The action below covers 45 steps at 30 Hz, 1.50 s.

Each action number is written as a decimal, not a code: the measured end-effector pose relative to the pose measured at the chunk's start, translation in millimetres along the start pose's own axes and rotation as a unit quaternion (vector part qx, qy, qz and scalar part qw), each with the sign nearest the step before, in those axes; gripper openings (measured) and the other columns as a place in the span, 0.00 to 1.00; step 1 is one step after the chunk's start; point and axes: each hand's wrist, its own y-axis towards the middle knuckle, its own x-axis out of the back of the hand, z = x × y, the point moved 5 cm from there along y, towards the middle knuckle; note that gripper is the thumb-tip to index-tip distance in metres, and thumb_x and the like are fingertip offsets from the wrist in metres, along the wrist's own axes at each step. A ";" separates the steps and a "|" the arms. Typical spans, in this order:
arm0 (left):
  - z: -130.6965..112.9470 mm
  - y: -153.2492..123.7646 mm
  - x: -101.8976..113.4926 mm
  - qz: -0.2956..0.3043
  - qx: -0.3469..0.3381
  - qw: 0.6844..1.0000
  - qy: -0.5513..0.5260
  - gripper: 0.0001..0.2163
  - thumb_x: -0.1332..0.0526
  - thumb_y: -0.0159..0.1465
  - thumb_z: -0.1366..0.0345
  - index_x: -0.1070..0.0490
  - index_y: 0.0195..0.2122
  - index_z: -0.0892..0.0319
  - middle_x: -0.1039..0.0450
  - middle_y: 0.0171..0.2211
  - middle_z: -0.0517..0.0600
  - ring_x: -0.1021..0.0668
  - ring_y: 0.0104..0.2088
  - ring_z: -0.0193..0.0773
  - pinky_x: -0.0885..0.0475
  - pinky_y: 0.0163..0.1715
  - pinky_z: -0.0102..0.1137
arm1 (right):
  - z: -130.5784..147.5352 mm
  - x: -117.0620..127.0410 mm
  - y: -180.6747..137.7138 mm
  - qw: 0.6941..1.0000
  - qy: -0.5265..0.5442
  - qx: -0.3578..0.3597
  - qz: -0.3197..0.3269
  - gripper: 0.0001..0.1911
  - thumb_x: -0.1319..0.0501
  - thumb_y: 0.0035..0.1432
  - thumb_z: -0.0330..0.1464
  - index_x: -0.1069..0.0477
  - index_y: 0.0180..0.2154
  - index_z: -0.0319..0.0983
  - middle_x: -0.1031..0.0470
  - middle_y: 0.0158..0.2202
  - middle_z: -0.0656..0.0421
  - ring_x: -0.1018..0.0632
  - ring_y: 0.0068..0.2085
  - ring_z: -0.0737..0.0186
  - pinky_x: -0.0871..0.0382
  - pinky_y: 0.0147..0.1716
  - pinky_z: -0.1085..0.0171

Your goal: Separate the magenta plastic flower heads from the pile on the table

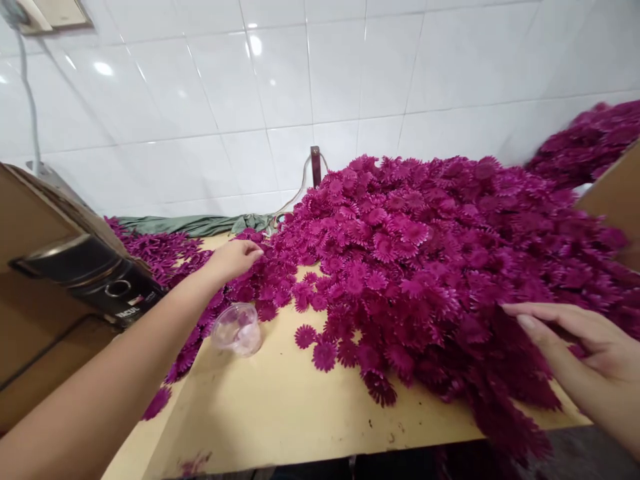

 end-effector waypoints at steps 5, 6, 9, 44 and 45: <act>-17.6 25.7 -33.5 0.061 -0.078 0.992 0.072 0.16 0.49 0.59 0.58 0.26 0.38 0.59 0.24 0.39 0.55 0.24 0.40 0.46 0.32 0.41 0.34 | -1.3 0.4 -8.4 0.999 -0.017 0.030 -0.013 0.13 0.46 0.54 0.44 0.29 0.36 0.47 0.24 0.35 0.61 0.25 0.36 0.59 0.31 0.42 0.57; -18.0 29.3 -39.7 0.073 -0.091 0.990 0.082 0.15 0.48 0.58 0.58 0.26 0.37 0.60 0.24 0.39 0.56 0.24 0.39 0.46 0.32 0.40 0.34 | -4.0 -1.2 -9.8 0.999 -0.017 0.028 -0.006 0.13 0.46 0.54 0.45 0.29 0.36 0.47 0.25 0.35 0.60 0.25 0.37 0.58 0.31 0.42 0.56; -13.5 38.0 -54.2 0.090 -0.116 0.984 0.101 0.13 0.43 0.55 0.59 0.27 0.37 0.60 0.24 0.39 0.57 0.24 0.39 0.45 0.33 0.40 0.32 | -13.4 -7.6 -13.0 0.999 -0.021 0.019 0.021 0.15 0.46 0.52 0.46 0.29 0.35 0.46 0.25 0.35 0.59 0.25 0.37 0.56 0.30 0.40 0.54; -112.1 -98.7 12.4 -0.124 -0.466 0.875 0.049 0.11 0.53 0.56 0.80 0.35 0.31 0.59 0.30 0.29 0.47 0.29 0.28 0.34 0.36 0.31 0.31 | 171.8 -148.9 36.3 0.583 0.642 -0.335 0.368 0.08 0.37 0.49 0.35 0.28 0.26 0.36 0.27 0.23 0.61 0.28 0.23 0.71 0.33 0.21 0.72; -112.8 -99.4 10.1 -0.129 -0.473 0.870 0.051 0.11 0.52 0.57 0.79 0.34 0.31 0.59 0.30 0.30 0.48 0.29 0.29 0.34 0.36 0.31 0.31 | 167.4 -145.2 35.2 0.583 0.645 -0.332 0.364 0.06 0.35 0.46 0.32 0.28 0.27 0.36 0.26 0.25 0.61 0.27 0.25 0.71 0.31 0.24 0.71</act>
